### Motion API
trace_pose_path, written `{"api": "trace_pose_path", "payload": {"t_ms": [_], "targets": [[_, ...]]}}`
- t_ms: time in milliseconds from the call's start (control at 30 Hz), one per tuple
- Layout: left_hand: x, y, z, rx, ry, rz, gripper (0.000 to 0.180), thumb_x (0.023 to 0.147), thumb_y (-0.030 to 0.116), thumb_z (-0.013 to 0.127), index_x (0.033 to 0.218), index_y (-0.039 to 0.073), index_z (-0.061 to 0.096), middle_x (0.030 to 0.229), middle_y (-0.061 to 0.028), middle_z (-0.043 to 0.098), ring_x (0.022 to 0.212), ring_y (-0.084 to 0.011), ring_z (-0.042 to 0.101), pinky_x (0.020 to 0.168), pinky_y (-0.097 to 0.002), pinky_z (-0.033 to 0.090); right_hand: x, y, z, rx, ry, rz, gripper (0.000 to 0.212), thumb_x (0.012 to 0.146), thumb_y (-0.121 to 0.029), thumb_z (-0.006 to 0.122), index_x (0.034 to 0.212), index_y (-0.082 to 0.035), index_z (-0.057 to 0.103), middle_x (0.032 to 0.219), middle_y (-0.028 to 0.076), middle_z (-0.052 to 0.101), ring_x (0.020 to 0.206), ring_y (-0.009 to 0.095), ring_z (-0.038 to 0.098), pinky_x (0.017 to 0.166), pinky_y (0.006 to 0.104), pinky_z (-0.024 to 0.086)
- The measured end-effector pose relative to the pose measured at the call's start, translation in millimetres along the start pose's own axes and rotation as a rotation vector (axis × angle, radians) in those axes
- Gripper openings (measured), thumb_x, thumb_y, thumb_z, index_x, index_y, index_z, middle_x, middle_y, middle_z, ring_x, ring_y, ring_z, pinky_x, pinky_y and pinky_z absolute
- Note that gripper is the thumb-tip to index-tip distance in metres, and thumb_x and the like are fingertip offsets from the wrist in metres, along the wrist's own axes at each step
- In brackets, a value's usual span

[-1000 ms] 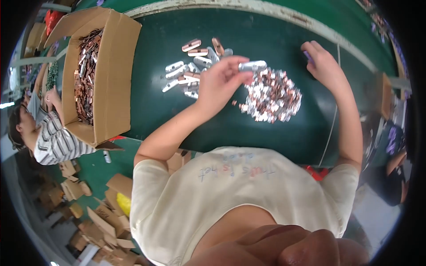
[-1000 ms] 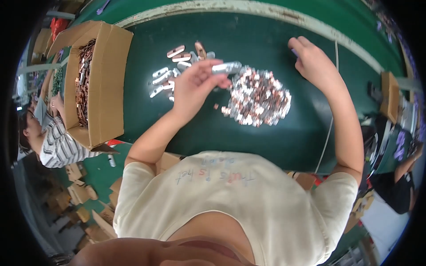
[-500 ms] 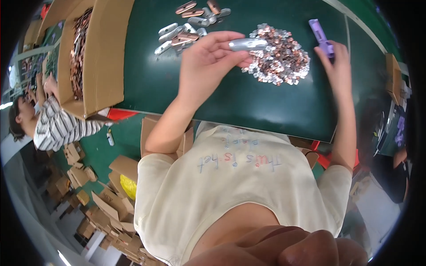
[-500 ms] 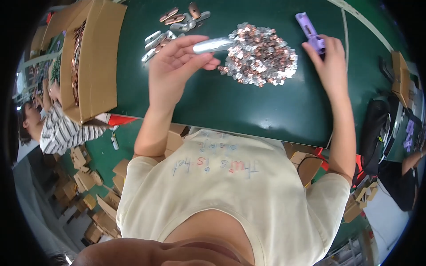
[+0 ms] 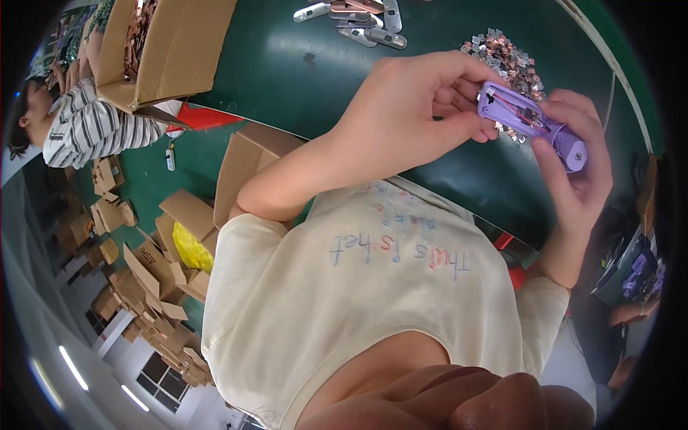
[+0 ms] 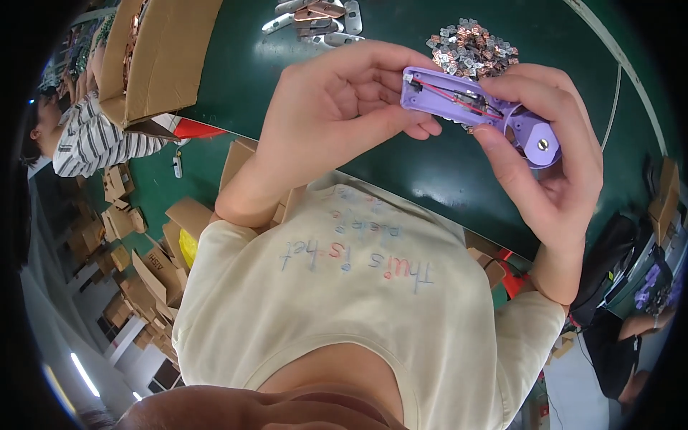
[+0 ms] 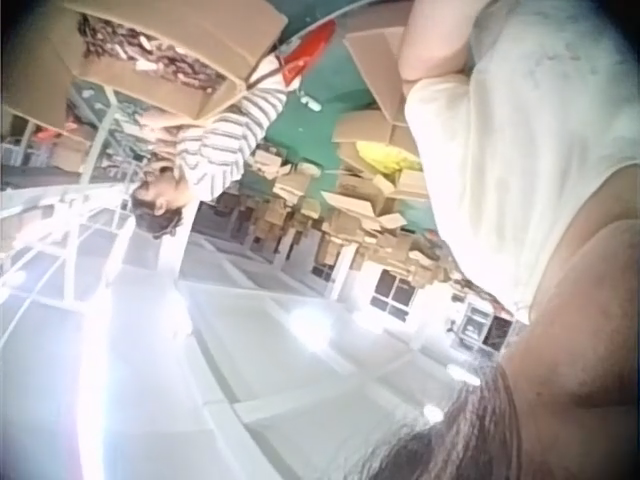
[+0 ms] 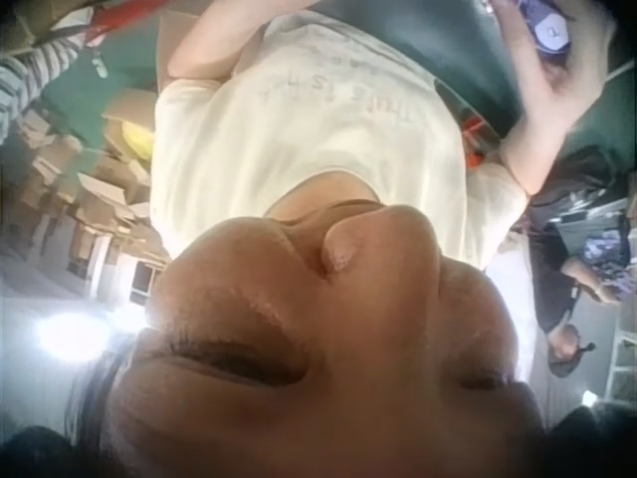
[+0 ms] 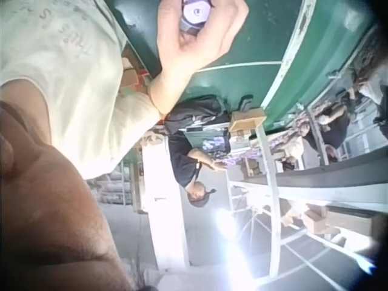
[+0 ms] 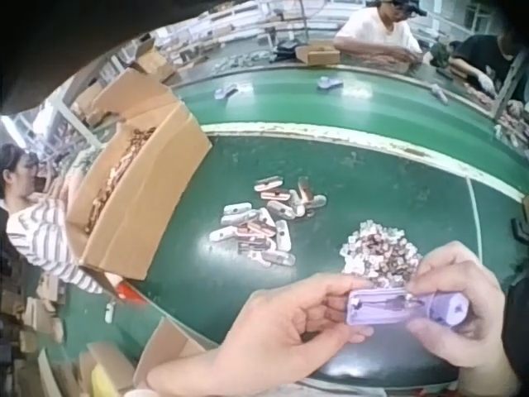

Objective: The person is manually assembling small metal and plastic electronic components at a factory assembly line.

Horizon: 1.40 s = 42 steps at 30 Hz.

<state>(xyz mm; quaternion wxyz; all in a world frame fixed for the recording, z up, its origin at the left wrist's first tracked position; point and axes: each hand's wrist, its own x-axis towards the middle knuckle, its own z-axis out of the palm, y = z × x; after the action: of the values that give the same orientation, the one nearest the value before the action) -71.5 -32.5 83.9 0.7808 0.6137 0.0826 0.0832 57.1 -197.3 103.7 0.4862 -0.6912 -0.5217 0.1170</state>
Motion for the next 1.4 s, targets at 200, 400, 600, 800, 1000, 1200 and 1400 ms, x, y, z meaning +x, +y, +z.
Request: {"api": "trace_pose_path", "payload": {"t_ms": [200, 400, 600, 800, 1000, 1200, 1400], "targets": [[1, -2, 2, -0.038, 0.046, 0.008, 0.027, 0.076, -0.006, 0.060, 0.102, -0.007, 0.054, 0.085, -0.0103, 0.064, 0.078, -0.0127, 0.064, 0.071, -0.0235, 0.053, -1, 1, 6, 0.076, 0.044, 0.067, 0.028, 0.070, 0.006, 0.063, 0.097, 0.005, 0.057, 0.098, 0.015, 0.056, 0.090, 0.020, 0.053, 0.078, 0.0252, 0.041], [5, -5, 6, -0.020, 0.066, 0.040, 0.027, 0.075, -0.003, 0.064, 0.101, -0.005, 0.056, 0.083, -0.0081, 0.064, 0.075, -0.0110, 0.063, 0.068, -0.0219, 0.052, -3, 6, 9, 0.053, 0.040, 0.071, 0.027, 0.072, 0.006, 0.062, 0.098, 0.004, 0.056, 0.097, 0.013, 0.055, 0.089, 0.017, 0.052, 0.078, 0.0237, 0.040], [10, -31, 13, 0.221, 0.173, 0.157, 0.020, 0.082, -0.005, 0.057, 0.101, -0.005, 0.053, 0.087, -0.0087, 0.061, 0.081, -0.0124, 0.061, 0.070, -0.0221, 0.051, -8, 16, 16, 0.343, 0.053, 0.514, 0.028, 0.075, 0.005, 0.063, 0.100, 0.000, 0.053, 0.088, 0.000, 0.054, 0.078, 0.004, 0.049, 0.067, 0.0162, 0.038], [14, -54, 8, 0.351, 0.337, 0.290, 0.021, 0.075, -0.004, 0.063, 0.095, -0.001, 0.056, 0.085, -0.0069, 0.059, 0.071, -0.0103, 0.059, 0.064, -0.0217, 0.048, -10, 26, 30, 0.172, 0.128, 0.383, 0.027, 0.073, 0.009, 0.063, 0.096, 0.001, 0.052, 0.089, 0.005, 0.055, 0.081, 0.010, 0.052, 0.072, 0.0202, 0.041], [12, -60, 1, 0.398, 0.357, 0.481, 0.021, 0.069, -0.004, 0.064, 0.088, -0.001, 0.056, 0.080, -0.0073, 0.056, 0.062, -0.0123, 0.054, 0.057, -0.0225, 0.045, -5, 37, 32, 0.148, 0.039, 0.246, 0.024, 0.072, 0.009, 0.063, 0.091, 0.002, 0.050, 0.091, 0.009, 0.053, 0.083, 0.013, 0.052, 0.076, 0.0236, 0.041], [10, -61, -18, 0.467, 0.492, 0.455, 0.025, 0.070, -0.001, 0.068, 0.092, -0.001, 0.056, 0.083, -0.0084, 0.056, 0.064, -0.0136, 0.056, 0.059, -0.0238, 0.046, 44, 28, 35, 0.097, -0.182, 0.405, 0.021, 0.074, 0.004, 0.064, 0.091, -0.001, 0.052, 0.084, 0.002, 0.054, 0.075, 0.006, 0.050, 0.066, 0.0179, 0.040], [26, -44, -68, 1.136, 0.511, 0.441, 0.029, 0.073, 0.015, 0.069, 0.098, 0.006, 0.058, 0.092, -0.0078, 0.058, 0.086, -0.0250, 0.057, 0.075, -0.0321, 0.046, 171, 190, -44, 0.502, 0.125, 0.482, 0.027, 0.085, -0.024, 0.058, 0.101, -0.003, 0.060, 0.095, 0.001, 0.060, 0.088, 0.008, 0.052, 0.077, 0.0196, 0.040]]}}
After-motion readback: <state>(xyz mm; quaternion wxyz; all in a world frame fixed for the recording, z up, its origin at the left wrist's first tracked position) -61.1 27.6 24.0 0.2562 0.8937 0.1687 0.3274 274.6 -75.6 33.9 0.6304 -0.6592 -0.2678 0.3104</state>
